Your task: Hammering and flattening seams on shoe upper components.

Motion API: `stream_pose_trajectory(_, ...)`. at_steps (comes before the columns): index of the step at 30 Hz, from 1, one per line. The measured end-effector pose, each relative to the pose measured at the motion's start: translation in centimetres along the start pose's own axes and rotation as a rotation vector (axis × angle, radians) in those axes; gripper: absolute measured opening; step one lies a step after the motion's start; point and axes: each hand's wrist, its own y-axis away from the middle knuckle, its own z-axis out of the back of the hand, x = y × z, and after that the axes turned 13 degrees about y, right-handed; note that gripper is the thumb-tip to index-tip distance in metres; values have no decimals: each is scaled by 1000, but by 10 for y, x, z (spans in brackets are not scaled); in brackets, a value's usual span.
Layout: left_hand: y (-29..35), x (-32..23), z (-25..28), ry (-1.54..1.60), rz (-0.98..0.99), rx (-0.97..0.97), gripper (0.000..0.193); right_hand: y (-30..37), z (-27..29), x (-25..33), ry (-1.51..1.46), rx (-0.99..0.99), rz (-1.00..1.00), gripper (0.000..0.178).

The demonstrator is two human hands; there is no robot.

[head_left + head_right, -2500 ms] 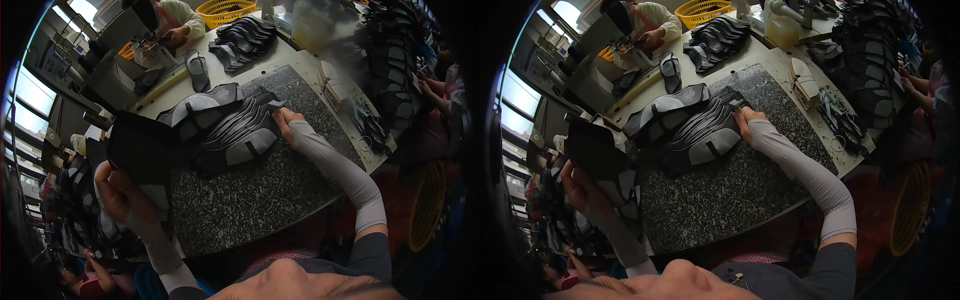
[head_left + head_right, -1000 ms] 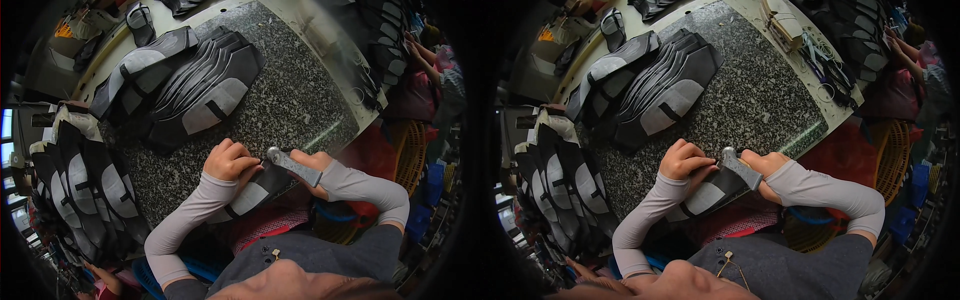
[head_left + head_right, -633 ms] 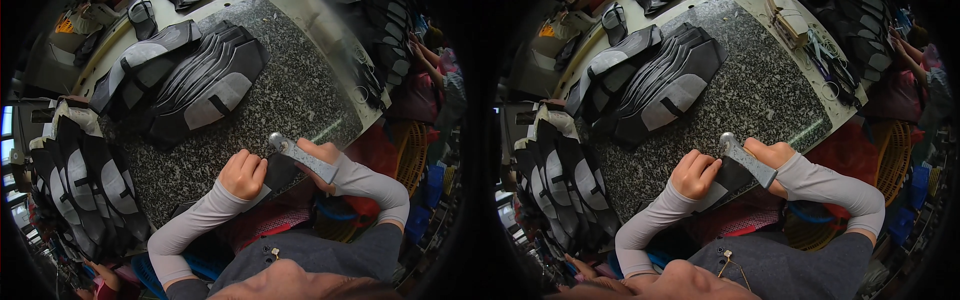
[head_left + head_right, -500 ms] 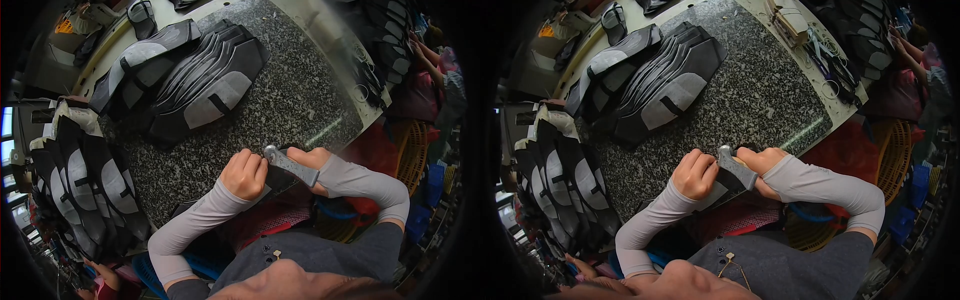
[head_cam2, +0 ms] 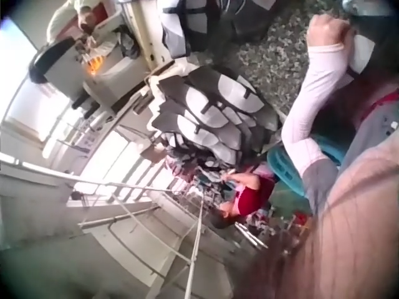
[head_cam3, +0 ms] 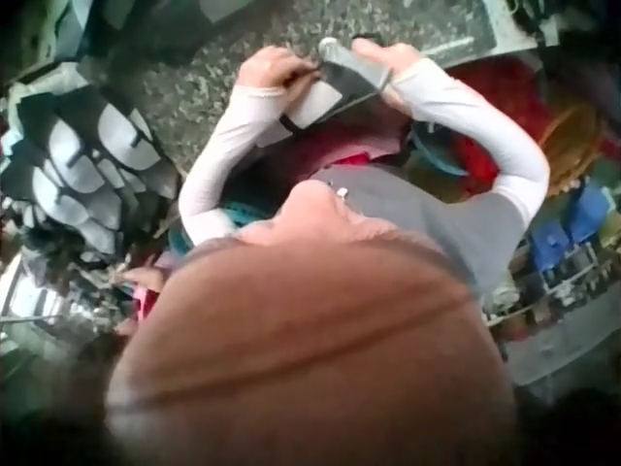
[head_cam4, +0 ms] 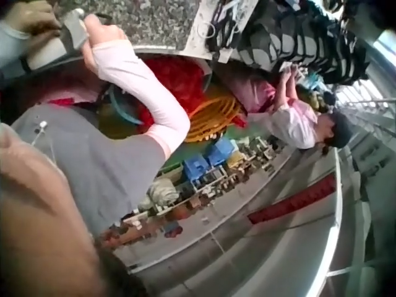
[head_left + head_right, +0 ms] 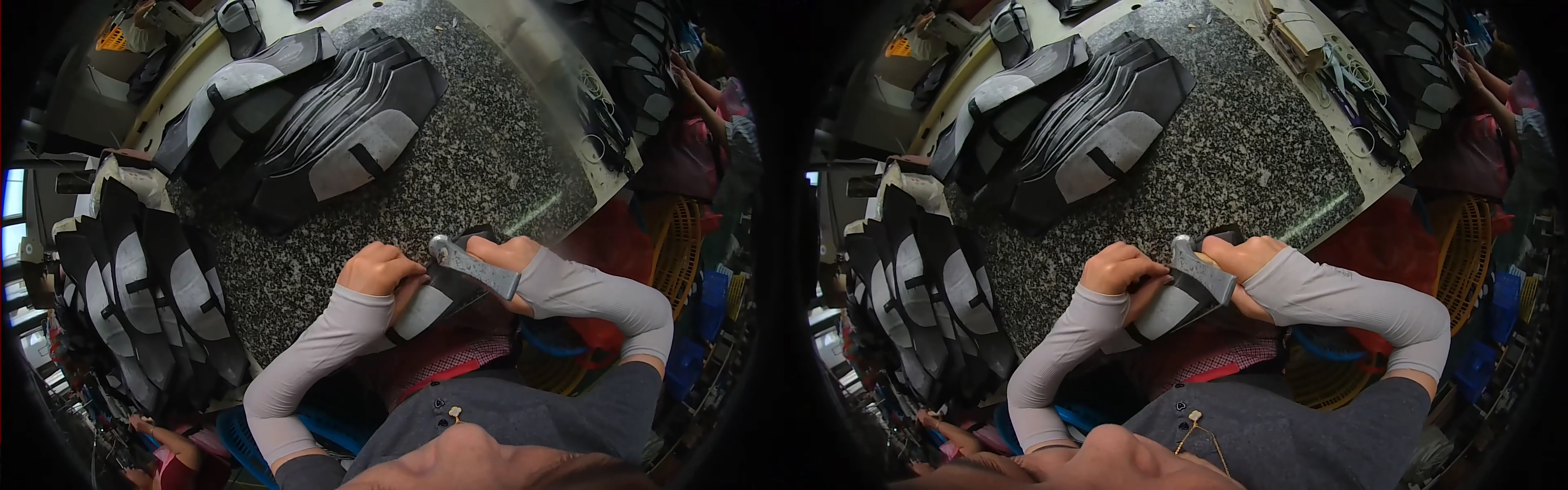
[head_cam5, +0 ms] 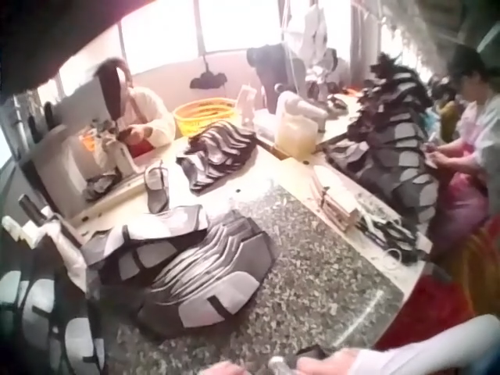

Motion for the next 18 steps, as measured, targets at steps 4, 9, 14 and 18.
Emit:
stream_pose_trajectory(4,6,-6,-10,-219,-104,-55,14,-1,7,11,-42,-72,-26,24)
stream_pose_trajectory(9,7,-7,7,-76,29,1,15,0,-4,25,97,50,-25,24)
stream_pose_trajectory(14,20,-6,-5,-267,-91,-92,13,-5,-7,14,30,-88,66,28)
stream_pose_trajectory(18,24,-6,-3,-220,-98,-150,12,0,-7,34,-23,58,-12,37)
